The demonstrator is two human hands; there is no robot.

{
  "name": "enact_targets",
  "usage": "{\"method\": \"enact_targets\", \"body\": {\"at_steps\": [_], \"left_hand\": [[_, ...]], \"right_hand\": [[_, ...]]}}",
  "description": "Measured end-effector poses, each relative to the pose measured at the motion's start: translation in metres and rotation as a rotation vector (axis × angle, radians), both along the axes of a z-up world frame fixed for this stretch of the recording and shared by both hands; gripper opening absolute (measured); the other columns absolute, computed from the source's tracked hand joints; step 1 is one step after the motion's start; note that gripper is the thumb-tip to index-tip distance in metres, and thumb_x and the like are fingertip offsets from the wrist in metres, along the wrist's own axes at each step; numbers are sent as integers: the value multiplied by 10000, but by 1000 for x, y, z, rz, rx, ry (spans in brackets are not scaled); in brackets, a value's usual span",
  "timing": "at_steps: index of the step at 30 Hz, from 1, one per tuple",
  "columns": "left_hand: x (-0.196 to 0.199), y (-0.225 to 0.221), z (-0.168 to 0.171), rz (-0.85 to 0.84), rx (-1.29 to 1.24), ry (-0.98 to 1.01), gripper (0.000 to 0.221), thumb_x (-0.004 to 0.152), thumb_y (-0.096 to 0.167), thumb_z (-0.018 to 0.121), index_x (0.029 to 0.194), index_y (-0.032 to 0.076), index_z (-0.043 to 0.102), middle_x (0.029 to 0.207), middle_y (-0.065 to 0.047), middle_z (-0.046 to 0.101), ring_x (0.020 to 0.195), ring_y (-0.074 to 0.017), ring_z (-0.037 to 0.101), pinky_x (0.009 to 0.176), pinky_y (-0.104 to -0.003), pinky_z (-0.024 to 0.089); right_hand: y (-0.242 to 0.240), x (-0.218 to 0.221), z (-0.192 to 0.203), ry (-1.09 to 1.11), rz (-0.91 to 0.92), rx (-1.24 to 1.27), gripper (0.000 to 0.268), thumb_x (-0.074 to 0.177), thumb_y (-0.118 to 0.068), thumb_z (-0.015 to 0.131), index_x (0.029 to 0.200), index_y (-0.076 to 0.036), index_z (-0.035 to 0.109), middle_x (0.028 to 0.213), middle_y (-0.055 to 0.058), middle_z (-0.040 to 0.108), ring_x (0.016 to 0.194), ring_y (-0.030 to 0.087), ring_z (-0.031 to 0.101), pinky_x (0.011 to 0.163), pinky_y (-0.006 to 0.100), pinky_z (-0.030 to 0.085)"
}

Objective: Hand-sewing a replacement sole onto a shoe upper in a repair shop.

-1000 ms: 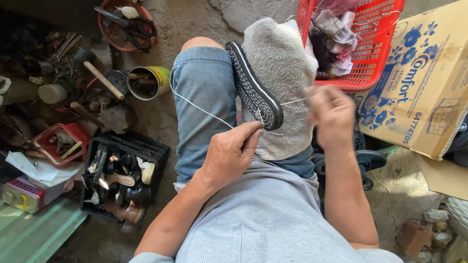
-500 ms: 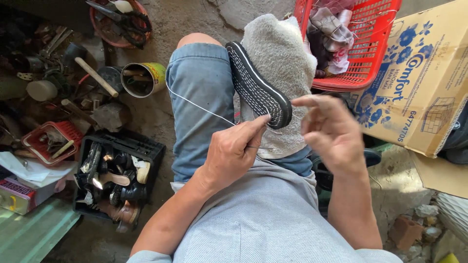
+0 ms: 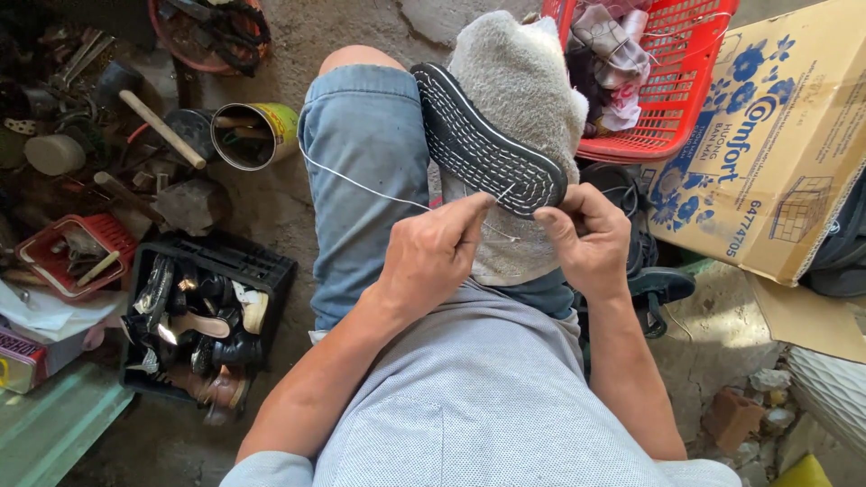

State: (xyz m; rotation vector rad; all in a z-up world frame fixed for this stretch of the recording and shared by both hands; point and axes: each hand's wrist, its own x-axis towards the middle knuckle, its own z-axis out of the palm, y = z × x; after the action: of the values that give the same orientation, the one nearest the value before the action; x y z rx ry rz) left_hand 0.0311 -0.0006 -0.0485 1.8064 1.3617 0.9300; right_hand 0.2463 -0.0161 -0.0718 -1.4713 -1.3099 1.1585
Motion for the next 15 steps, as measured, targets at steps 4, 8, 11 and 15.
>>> {"method": "enact_targets", "body": {"at_steps": [4, 8, 11, 15], "left_hand": [[-11, 1, -1, -43, -77, 73, 197, 1033, 107, 573, 1172, 137, 710, 817, -62, 727, 735, -247, 750, 630, -345, 595], [-24, -5, 6, -130, -181, 25, 299, 959, 38, 631, 1252, 97, 624, 1031, -115, 608, 912, -382, 702, 752, -462, 598], [-28, -11, 13, -128, -186, 11, 254, 1015, 120, 624, 1266, 147, 650, 940, -66, 611, 840, -324, 714, 706, -409, 595], [-23, -16, 14, -125, -64, 98, 333, 1029, 214, 652, 1356, 275, 669, 837, 8, 634, 662, -254, 693, 595, -358, 576]], "right_hand": [[2, 8, -7, 14, -11, -10, 211, 994, -126, 748, 869, 13, 650, 643, 42, 506, 589, 50, 434, 501, 230, 373], [-1, 8, -4, -2, 18, -19, 150, 1029, -128, 695, 960, 3, 668, 711, 70, 552, 681, 91, 501, 589, 272, 436], [-4, 8, -10, -5, 39, -34, 148, 1042, -150, 653, 1017, -7, 683, 720, 72, 575, 703, 100, 526, 623, 283, 465], [-7, 8, -15, -84, 61, -38, 199, 1055, -170, 605, 1058, 16, 675, 734, 125, 601, 723, 135, 565, 628, 337, 491]]}}
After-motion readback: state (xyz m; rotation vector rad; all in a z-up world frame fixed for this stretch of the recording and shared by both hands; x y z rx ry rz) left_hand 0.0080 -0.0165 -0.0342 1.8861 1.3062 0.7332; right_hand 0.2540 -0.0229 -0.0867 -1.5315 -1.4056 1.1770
